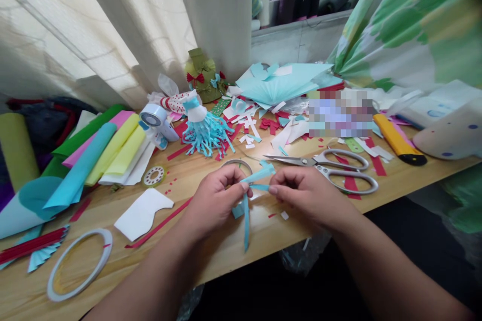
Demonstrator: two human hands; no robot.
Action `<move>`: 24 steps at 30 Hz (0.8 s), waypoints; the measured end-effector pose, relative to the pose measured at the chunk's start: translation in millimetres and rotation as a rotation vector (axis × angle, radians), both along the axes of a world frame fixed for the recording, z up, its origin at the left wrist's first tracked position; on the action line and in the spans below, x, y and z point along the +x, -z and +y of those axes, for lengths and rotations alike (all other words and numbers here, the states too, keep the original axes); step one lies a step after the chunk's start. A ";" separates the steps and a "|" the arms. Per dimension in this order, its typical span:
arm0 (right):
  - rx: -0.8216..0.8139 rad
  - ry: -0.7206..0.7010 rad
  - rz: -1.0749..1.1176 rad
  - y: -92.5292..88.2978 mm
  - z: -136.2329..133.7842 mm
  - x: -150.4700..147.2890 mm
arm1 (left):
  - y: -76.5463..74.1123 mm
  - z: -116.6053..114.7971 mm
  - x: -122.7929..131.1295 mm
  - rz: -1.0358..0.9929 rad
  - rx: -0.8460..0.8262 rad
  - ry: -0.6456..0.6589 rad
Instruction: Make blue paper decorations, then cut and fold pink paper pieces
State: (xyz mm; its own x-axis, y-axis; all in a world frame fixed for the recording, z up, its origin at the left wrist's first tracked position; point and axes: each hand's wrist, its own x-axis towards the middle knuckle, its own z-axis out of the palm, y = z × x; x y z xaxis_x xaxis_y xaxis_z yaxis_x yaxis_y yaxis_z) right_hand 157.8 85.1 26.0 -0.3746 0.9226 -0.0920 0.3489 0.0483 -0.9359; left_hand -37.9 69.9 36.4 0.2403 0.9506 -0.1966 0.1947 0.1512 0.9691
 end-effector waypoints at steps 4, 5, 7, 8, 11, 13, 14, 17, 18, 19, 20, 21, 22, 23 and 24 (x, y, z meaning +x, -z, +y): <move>0.042 0.028 -0.076 -3.4 2.9 23.8 | -2.9 0.3 -0.2 -0.051 -0.010 -0.049; 0.036 0.045 -0.080 -4.1 2.7 29.6 | -3.2 0.4 -0.1 -0.063 -0.013 -0.062; 0.014 0.079 -0.083 -4.7 1.6 40.8 | -3.5 0.6 0.0 -0.080 -0.022 -0.081; 0.007 0.095 -0.084 -4.4 0.9 46.5 | -3.4 0.7 0.0 -0.087 -0.023 -0.088; 0.009 0.135 -0.053 -1.2 -0.8 64.1 | -3.4 1.3 -0.2 -0.103 -0.019 -0.103; 0.004 0.171 -0.001 1.8 -1.4 75.6 | -3.9 1.7 -0.5 -0.113 -0.022 -0.115; 0.006 0.202 0.036 3.0 -1.5 80.5 | -4.3 2.0 -0.5 -0.114 -0.023 -0.119; 0.068 0.321 0.135 2.1 -2.3 86.2 | -6.3 2.9 0.4 -0.086 -0.016 -0.119; 0.104 0.341 0.147 -0.3 -2.6 84.1 | -7.2 3.2 1.2 -0.065 -0.019 -0.117; 0.148 0.333 0.142 -3.8 -3.0 79.8 | -8.3 3.4 2.4 -0.039 -0.024 -0.112; 0.195 0.298 0.121 -8.2 -3.2 73.5 | -9.8 3.4 4.0 -0.008 -0.024 -0.101; 0.240 0.234 0.091 -13.0 -3.3 65.7 | -11.9 3.2 5.8 0.026 -0.014 -0.082; 0.299 0.156 0.054 -17.9 -3.1 56.8 | -14.5 2.6 8.0 0.062 0.007 -0.054; 0.352 0.081 0.013 -22.5 -2.6 47.6 | -17.9 1.8 10.3 0.101 0.038 -0.022; 0.395 0.016 -0.012 -26.6 -1.9 38.6 | -21.8 0.8 12.6 0.145 0.078 0.010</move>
State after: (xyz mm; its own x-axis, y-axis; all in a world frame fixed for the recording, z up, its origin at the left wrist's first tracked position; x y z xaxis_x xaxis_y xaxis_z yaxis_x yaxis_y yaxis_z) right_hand 196.4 83.2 52.6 -0.3613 0.8936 0.2664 0.3634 0.3981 -0.8423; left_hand -25.3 70.7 58.1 0.2245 0.9619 -0.1560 0.3349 0.0742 0.9393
